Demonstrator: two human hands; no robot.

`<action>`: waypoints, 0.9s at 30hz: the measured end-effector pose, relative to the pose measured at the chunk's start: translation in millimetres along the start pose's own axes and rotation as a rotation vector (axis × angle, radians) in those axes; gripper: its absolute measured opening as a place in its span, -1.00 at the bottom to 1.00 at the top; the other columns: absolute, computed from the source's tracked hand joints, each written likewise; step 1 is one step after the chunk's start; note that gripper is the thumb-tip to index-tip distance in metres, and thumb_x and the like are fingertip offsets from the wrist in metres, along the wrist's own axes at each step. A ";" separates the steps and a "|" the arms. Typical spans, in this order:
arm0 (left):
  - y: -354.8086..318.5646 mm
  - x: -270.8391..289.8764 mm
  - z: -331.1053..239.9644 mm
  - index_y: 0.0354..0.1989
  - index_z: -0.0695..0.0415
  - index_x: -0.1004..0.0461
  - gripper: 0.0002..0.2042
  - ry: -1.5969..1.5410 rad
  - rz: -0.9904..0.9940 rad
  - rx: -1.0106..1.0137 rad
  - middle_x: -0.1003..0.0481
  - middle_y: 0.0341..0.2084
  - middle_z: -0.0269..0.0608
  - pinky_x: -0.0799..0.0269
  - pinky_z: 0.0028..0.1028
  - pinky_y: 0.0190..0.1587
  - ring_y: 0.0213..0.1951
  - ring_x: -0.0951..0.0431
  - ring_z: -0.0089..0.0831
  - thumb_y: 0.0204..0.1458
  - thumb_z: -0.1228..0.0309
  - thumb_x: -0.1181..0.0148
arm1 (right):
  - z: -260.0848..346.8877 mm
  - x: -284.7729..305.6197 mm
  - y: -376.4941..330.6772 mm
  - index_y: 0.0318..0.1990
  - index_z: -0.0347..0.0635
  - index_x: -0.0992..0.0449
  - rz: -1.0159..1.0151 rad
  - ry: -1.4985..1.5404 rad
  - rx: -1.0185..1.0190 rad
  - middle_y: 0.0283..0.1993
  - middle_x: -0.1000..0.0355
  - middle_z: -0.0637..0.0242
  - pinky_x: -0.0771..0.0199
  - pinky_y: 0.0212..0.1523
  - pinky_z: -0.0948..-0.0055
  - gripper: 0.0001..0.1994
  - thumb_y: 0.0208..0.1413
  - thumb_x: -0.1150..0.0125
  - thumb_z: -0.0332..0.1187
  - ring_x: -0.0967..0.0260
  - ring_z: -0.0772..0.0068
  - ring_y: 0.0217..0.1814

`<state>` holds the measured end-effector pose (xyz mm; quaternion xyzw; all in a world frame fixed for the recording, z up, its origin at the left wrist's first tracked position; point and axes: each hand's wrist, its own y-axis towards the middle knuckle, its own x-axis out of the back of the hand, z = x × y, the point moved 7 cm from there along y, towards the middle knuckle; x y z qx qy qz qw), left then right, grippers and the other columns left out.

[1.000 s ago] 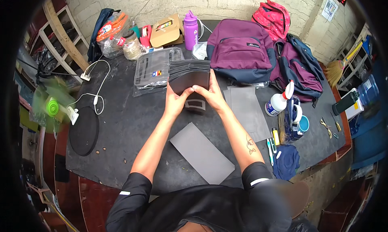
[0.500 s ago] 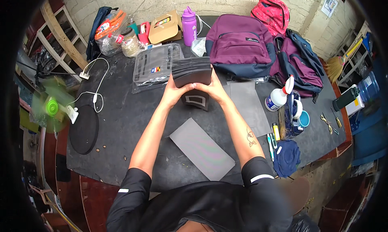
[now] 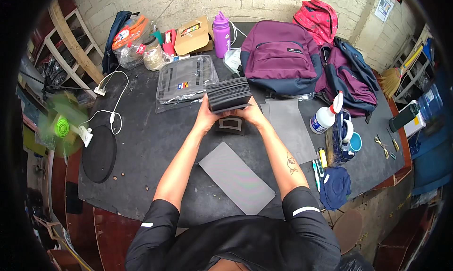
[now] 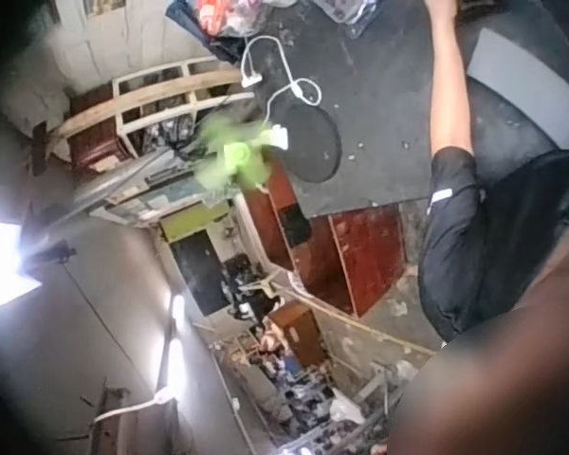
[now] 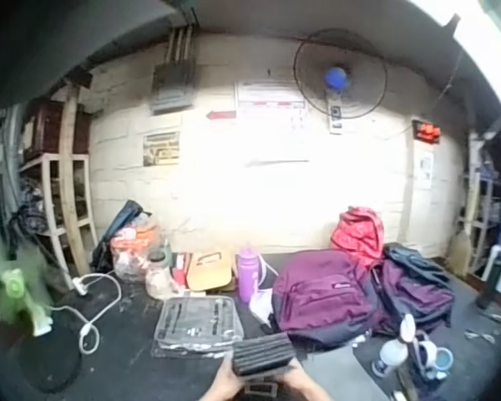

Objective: Stacking and organizing rectangular grey fabric pieces on a manufacturing workbench.

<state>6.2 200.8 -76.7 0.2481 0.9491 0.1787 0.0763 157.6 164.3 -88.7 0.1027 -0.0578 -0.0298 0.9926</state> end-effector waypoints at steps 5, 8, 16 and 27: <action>0.8 -4.8 -7.8 0.15 0.17 -0.15 -0.30 0.096 -0.062 -0.107 -0.39 -0.02 -0.10 -0.28 -0.37 0.12 0.06 -0.38 -0.35 -0.17 0.49 -0.44 | 23.0 -3.0 -8.5 0.13 -0.25 -0.22 -0.122 0.171 0.122 0.06 -0.35 0.29 -0.22 0.18 0.41 -0.27 -0.24 -0.53 -0.43 -0.25 0.45 0.12; 5.5 -4.4 -17.8 0.19 0.17 -0.15 -0.29 -0.013 -0.031 0.025 -0.41 0.00 -0.13 -0.29 -0.38 0.11 0.05 -0.40 -0.39 -0.14 0.41 -0.43 | 38.3 -4.6 -7.2 0.18 -0.28 -0.18 -0.072 0.145 0.068 0.11 -0.30 0.24 -0.19 0.20 0.39 -0.20 -0.22 -0.55 -0.30 -0.19 0.42 0.18; -16.3 26.6 16.4 0.23 0.29 -0.15 -0.29 -0.591 -0.477 0.224 -0.33 0.11 -0.08 -0.23 -0.32 0.19 0.14 -0.33 -0.30 0.04 0.07 -0.25 | 51.0 -9.1 -10.3 0.10 -0.33 -0.29 0.052 -0.276 -0.142 0.02 -0.39 0.06 -0.24 0.16 0.37 -0.23 -0.28 -0.52 -0.15 -0.29 0.25 0.17; -32.3 23.8 36.9 0.26 0.20 -0.13 -0.29 -0.989 -0.583 0.361 -0.26 0.18 -0.10 -0.19 -0.19 0.25 0.20 -0.28 -0.21 0.08 -0.07 -0.09 | 17.0 -18.0 -37.7 0.15 -0.24 -0.22 -0.233 0.436 -0.036 0.08 -0.36 0.22 -0.25 0.20 0.35 -0.22 -0.33 -0.50 -0.56 -0.30 0.37 0.15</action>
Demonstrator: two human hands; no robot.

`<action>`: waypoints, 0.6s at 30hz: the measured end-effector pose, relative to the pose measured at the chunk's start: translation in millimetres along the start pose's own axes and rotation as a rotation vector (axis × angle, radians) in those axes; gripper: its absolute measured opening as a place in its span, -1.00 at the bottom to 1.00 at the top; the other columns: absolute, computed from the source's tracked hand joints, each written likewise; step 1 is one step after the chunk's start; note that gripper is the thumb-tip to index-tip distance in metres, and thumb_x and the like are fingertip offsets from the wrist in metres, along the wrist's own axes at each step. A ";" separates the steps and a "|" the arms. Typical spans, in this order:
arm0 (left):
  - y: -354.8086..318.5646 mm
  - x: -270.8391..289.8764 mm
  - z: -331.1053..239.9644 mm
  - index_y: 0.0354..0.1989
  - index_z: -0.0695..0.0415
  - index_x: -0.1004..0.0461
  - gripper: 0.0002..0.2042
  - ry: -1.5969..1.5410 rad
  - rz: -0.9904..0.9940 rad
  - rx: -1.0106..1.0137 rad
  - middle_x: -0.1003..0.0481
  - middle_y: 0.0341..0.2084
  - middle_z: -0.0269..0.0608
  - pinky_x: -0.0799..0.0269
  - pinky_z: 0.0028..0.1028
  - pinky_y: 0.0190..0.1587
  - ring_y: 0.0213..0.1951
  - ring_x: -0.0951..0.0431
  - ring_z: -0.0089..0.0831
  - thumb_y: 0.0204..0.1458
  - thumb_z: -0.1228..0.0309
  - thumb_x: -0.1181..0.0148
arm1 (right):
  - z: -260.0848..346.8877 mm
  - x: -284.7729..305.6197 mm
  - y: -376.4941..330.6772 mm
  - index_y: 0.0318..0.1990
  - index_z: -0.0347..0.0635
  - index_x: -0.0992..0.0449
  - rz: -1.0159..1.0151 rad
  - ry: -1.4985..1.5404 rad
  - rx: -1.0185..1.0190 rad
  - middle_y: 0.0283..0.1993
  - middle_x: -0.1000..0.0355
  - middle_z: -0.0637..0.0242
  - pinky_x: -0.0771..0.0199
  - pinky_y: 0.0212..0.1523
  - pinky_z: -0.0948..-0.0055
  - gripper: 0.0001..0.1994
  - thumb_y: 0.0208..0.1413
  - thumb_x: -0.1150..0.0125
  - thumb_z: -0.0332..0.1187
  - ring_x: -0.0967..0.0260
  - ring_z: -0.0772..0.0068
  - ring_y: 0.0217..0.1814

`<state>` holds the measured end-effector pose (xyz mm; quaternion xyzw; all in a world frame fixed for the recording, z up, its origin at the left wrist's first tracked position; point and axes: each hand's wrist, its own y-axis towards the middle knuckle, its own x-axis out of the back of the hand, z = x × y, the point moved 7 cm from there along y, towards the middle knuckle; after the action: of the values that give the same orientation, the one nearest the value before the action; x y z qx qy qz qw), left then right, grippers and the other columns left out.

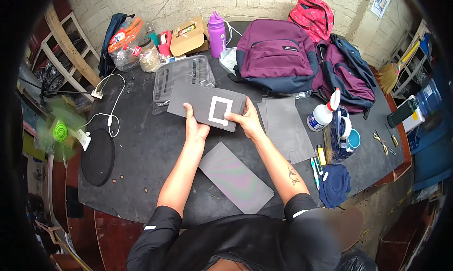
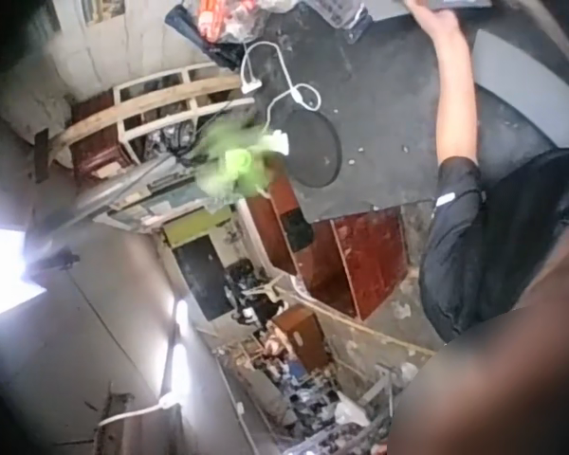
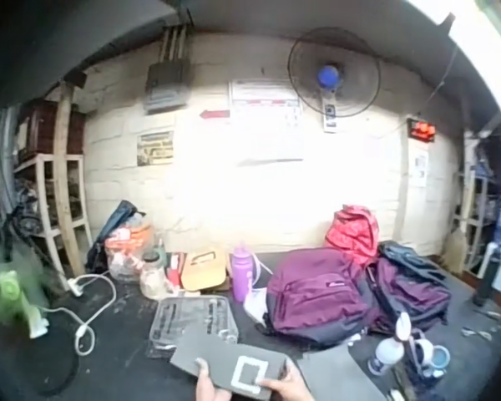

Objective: Stacking and organizing rectangular grey fabric pieces on a manufacturing workbench.

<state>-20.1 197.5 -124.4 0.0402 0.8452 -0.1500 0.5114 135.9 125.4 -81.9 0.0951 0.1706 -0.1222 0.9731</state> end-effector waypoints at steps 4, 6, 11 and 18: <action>-1.8 20.9 -27.3 0.17 0.20 -0.27 -0.38 -0.080 0.011 -0.048 -0.37 0.09 -0.11 -0.20 -0.21 0.24 0.14 -0.35 -0.22 0.03 0.07 -0.24 | 18.1 0.3 0.9 0.14 -0.22 -0.25 0.141 -0.058 -0.040 0.08 -0.35 0.27 -0.25 0.20 0.36 -0.25 -0.33 -0.46 -0.60 -0.29 0.40 0.16; 5.7 45.3 -53.4 0.12 0.25 -0.29 -0.43 0.041 0.139 -0.031 -0.40 0.05 -0.11 -0.25 -0.26 0.21 0.12 -0.37 -0.23 -0.04 0.30 -0.34 | 28.6 6.8 -2.0 0.14 -0.22 -0.27 0.119 -0.091 -0.068 0.08 -0.35 0.30 -0.25 0.19 0.38 -0.24 -0.35 -0.46 -0.62 -0.29 0.42 0.14; -6.7 32.3 -82.6 0.20 0.20 -0.21 -0.17 0.915 0.460 -0.128 -0.41 0.01 -0.18 -0.34 -0.38 0.14 0.03 -0.44 -0.35 -0.41 0.74 -0.41 | 30.6 31.7 2.5 0.14 -0.15 -0.26 0.184 -0.217 -0.030 0.02 -0.34 0.39 -0.29 0.15 0.42 -0.23 -0.36 -0.44 -0.65 -0.28 0.48 0.10; -14.3 37.9 -68.1 0.21 0.17 -0.23 -0.13 1.090 0.464 -0.297 -0.38 0.06 -0.21 -0.17 -0.36 0.26 0.15 -0.32 -0.34 -0.44 0.72 -0.45 | -11.4 39.5 -0.6 0.16 -0.05 -0.19 0.270 -0.348 0.006 0.02 -0.25 0.39 -0.24 0.13 0.45 -0.20 -0.33 -0.44 -0.62 -0.21 0.46 0.11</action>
<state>-99.2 200.8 -125.2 0.2224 0.9664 0.1267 0.0249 168.2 119.2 -106.5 0.0977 -0.0147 -0.0057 0.9951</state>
